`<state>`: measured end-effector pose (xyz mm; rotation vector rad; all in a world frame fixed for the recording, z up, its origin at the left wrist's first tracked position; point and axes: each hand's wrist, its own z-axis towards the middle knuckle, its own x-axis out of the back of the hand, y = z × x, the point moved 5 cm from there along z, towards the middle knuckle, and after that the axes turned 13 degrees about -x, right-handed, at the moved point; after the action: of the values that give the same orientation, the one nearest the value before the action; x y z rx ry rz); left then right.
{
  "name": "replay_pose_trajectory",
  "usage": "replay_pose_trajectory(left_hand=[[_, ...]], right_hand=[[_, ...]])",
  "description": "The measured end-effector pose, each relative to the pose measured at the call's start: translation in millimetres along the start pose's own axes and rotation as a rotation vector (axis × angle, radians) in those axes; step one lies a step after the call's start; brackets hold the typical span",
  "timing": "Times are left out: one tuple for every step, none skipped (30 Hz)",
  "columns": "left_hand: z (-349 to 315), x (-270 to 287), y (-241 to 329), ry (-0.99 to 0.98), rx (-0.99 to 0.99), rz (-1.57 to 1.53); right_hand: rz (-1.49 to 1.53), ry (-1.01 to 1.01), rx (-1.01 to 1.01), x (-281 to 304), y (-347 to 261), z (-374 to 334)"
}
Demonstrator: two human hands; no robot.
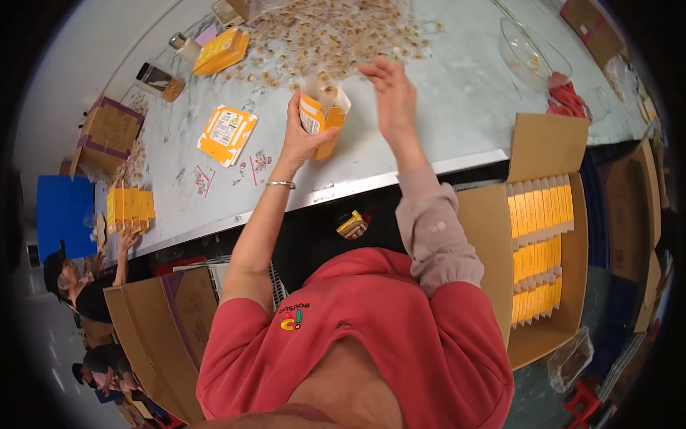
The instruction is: Picking up small packets from a table, placing them into yellow boxes, and then placing the filled boxes into a larger carton.
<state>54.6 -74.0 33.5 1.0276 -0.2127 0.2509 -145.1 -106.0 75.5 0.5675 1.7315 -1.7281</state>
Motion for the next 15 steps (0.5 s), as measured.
replay_pose_trajectory(left_hand=[[3.8,-5.4,6.4,0.006,-0.009,-0.001],[4.9,-7.9,16.4,0.095,-0.002,-0.129],[5.6,-9.0,25.5,0.183,0.003,-0.258],[4.9,-9.9,31.2,0.214,-0.003,-0.215],[2.6,-13.2,34.5,0.214,-0.007,-0.216],[-1.1,-12.9,38.4,0.217,-0.019,-0.01],[-2.4,-11.1,44.5,0.217,-0.035,0.194],[-5.5,-7.5,48.7,0.217,-0.04,0.193],[-8.2,-3.0,54.5,0.147,-0.077,0.315],[-7.2,3.9,62.0,0.083,-0.114,0.443],[-6.6,13.3,64.0,0.089,-0.112,0.448],[-5.5,19.1,64.0,0.083,-0.113,0.129],[-1.9,19.4,69.7,0.072,-0.114,-0.194],[-0.2,21.3,84.8,0.141,-0.136,-0.162],[-0.3,17.8,84.7,0.141,-0.135,-0.163]], right_hand=[[-0.003,-0.008,0.006,-0.1,0.4,-8.8],[-0.264,0.009,0.035,-1.0,5.7,-20.8],[-0.523,0.027,0.067,-2.4,13.0,-31.2],[-0.525,0.022,0.074,-7.6,25.8,-41.5],[-0.758,0.033,0.226,-20.3,40.3,-52.9],[-0.99,0.045,0.378,-32.0,48.2,-61.8],[-0.99,0.046,0.383,-35.0,48.5,-63.2],[-0.852,0.011,0.262,-34.5,51.6,-61.3],[-0.711,-0.023,0.142,-33.6,54.8,-58.8],[-0.7,0.003,0.181,-33.7,50.6,-58.3],[-0.699,-0.005,0.18,-39.7,41.4,-59.7],[-0.695,-0.02,0.179,-45.0,29.3,-60.9],[-0.693,-0.029,0.182,-51.0,17.5,-61.7],[-0.583,0.011,0.259,-56.5,10.6,-62.2],[-0.585,0.011,0.257,-53.7,10.5,-60.6]])
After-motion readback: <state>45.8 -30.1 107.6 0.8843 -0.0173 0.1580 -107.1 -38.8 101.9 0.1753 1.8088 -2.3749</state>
